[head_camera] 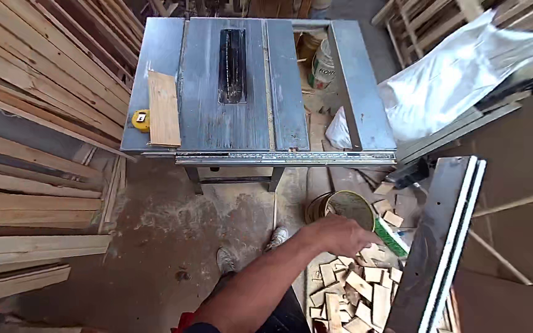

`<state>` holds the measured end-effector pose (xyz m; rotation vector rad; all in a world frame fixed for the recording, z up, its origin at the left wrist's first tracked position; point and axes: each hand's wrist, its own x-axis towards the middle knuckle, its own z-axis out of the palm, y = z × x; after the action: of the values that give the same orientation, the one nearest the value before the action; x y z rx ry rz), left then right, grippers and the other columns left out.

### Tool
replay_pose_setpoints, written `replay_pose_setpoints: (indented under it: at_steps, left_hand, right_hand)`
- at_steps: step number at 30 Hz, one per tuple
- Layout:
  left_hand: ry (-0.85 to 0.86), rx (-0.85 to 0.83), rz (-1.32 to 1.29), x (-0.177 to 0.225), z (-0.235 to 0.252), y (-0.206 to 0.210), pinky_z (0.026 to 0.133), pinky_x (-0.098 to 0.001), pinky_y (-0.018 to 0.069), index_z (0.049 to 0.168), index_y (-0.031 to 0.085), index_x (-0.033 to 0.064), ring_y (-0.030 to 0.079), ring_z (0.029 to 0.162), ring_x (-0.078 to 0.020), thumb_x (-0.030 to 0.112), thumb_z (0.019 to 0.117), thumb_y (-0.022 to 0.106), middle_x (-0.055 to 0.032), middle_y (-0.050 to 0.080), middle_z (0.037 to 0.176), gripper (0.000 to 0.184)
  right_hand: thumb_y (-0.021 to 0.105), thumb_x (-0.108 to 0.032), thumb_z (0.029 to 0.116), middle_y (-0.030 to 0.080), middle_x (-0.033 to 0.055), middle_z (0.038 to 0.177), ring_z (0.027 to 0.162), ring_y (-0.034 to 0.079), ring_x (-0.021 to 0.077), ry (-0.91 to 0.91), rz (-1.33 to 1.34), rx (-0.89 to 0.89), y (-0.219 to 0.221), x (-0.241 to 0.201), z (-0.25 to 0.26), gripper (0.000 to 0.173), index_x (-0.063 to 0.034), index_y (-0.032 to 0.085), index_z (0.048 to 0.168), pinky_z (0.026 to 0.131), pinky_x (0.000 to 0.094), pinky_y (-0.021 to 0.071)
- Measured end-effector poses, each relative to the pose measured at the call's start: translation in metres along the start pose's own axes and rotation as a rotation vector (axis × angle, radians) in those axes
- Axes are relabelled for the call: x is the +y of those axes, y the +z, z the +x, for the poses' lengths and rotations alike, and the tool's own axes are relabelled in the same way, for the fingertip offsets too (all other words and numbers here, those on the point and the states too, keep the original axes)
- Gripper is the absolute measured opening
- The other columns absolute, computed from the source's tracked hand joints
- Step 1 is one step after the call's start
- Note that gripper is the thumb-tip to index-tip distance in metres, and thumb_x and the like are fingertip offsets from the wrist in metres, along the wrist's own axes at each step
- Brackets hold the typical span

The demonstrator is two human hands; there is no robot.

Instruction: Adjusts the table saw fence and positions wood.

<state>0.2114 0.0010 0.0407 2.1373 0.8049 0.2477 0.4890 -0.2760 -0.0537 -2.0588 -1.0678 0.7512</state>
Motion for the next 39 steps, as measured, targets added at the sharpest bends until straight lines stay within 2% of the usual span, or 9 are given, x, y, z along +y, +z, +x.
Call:
replay_pose_setpoints:
  at_steps: [2, 3, 5, 8, 13, 17, 20, 25, 39]
  left_hand:
    - [-0.02, 0.081, -0.132, -0.007, -0.04, 0.003, 0.102, -0.0486, 0.0535, 0.135, 0.066, 0.0299, 0.067, 0.119, -0.0172, 0.031, 0.1105, 0.039, 0.0029, 0.071, 0.128, 0.036]
    - [-0.085, 0.128, -0.183, -0.017, -0.07, 0.0, 0.104, -0.0486, 0.0527, 0.132, 0.068, 0.0273, 0.067, 0.119, -0.0175, 0.032, 0.1097, 0.042, 0.0021, 0.072, 0.127, 0.035]
    - [-0.242, 0.084, -0.195, -0.047, -0.132, -0.006, 0.102, -0.0551, 0.0521, 0.131, 0.069, 0.0221, 0.069, 0.115, -0.0251, 0.036, 0.1073, 0.046, -0.0053, 0.074, 0.12, 0.036]
    - [-0.381, -0.037, -0.263, -0.067, -0.198, -0.01, 0.102, -0.0598, 0.0508, 0.143, 0.059, 0.0172, 0.068, 0.114, -0.0314, 0.045, 0.1047, 0.051, -0.0127, 0.071, 0.122, 0.048]
    - [-0.281, 0.234, -0.494, -0.023, -0.226, -0.023, 0.095, -0.0521, 0.0583, 0.16, 0.035, 0.0131, 0.066, 0.12, -0.0295, 0.045, 0.0943, 0.071, -0.0129, 0.048, 0.155, 0.081]
    - [-0.289, 0.483, -0.709, -0.02, -0.22, -0.033, 0.084, -0.0502, 0.0637, 0.165, 0.015, 0.0105, 0.071, 0.11, -0.0269, 0.04, 0.0968, 0.068, -0.0138, 0.05, 0.152, 0.091]
    - [-0.375, 0.71, -0.828, -0.053, -0.207, -0.055, 0.078, -0.0432, 0.0648, 0.161, 0.02, 0.0046, 0.074, 0.093, -0.0211, 0.033, 0.103, 0.056, -0.0103, 0.066, 0.13, 0.074]
    - [-0.529, 0.983, -0.921, -0.097, -0.192, -0.095, 0.08, -0.0407, 0.0659, 0.151, 0.039, -0.0018, 0.075, 0.09, -0.021, 0.026, 0.1052, 0.053, -0.0101, 0.072, 0.108, 0.055]
    - [-0.585, 1.063, -1.015, -0.139, -0.185, -0.109, 0.079, -0.0369, 0.0657, 0.145, 0.05, -0.0014, 0.075, 0.088, -0.019, 0.021, 0.105, 0.052, -0.0092, 0.073, 0.107, 0.046]
  right_hand:
    - [0.079, -0.016, 0.0861, 0.072, 0.0144, 0.113, 0.103, 0.072, 0.0168, -0.014, 0.002, 0.004, 0.004, -0.082, -0.004, 0.053, 0.0073, 0.057, 0.128, 0.094, 0.0364, 0.0609]
    - [0.075, -0.015, 0.0853, 0.069, 0.0169, 0.116, 0.103, 0.069, 0.0127, 0.002, -0.02, -0.004, 0.005, -0.123, -0.006, 0.061, 0.0109, 0.05, 0.134, 0.093, 0.031, 0.0585]
    - [0.073, -0.012, 0.0813, 0.062, 0.0262, 0.126, 0.109, 0.065, 0.0204, -0.074, -0.003, -0.004, -0.002, -0.169, 0.0, 0.077, 0.0117, 0.039, 0.146, 0.095, 0.0383, 0.0553]
    - [0.074, -0.037, 0.0816, 0.065, 0.0111, 0.13, 0.11, 0.068, 0.0151, -0.214, 0.026, -0.124, 0.008, -0.228, 0.035, 0.086, -0.0077, 0.038, 0.154, 0.092, 0.0402, 0.0596]
    - [0.076, -0.031, 0.0902, 0.071, 0.0134, 0.11, 0.092, 0.073, 0.027, -0.212, 0.116, -0.301, 0.095, -0.381, 0.085, 0.07, -0.014, 0.042, 0.149, 0.078, 0.0509, 0.0624]
    - [0.073, -0.024, 0.0953, 0.071, 0.0158, 0.105, 0.084, 0.073, 0.0277, -0.214, 0.194, -0.481, 0.186, -0.461, 0.127, 0.061, -0.0103, 0.041, 0.146, 0.073, 0.0487, 0.0628]
    - [0.073, -0.019, 0.0934, 0.069, 0.0178, 0.108, 0.087, 0.072, 0.0282, -0.206, 0.225, -0.604, 0.249, -0.497, 0.153, 0.064, -0.0083, 0.038, 0.146, 0.076, 0.048, 0.062]
    - [0.074, -0.018, 0.0911, 0.067, 0.0197, 0.111, 0.09, 0.071, 0.0292, -0.172, 0.205, -0.721, 0.327, -0.53, 0.182, 0.068, -0.0083, 0.037, 0.147, 0.078, 0.048, 0.061]
    - [0.075, -0.027, 0.0931, 0.062, 0.0221, 0.122, 0.101, 0.068, 0.0309, -0.119, 0.032, -0.713, 0.375, -0.544, 0.203, 0.079, -0.0099, 0.026, 0.153, 0.085, 0.0498, 0.0581]
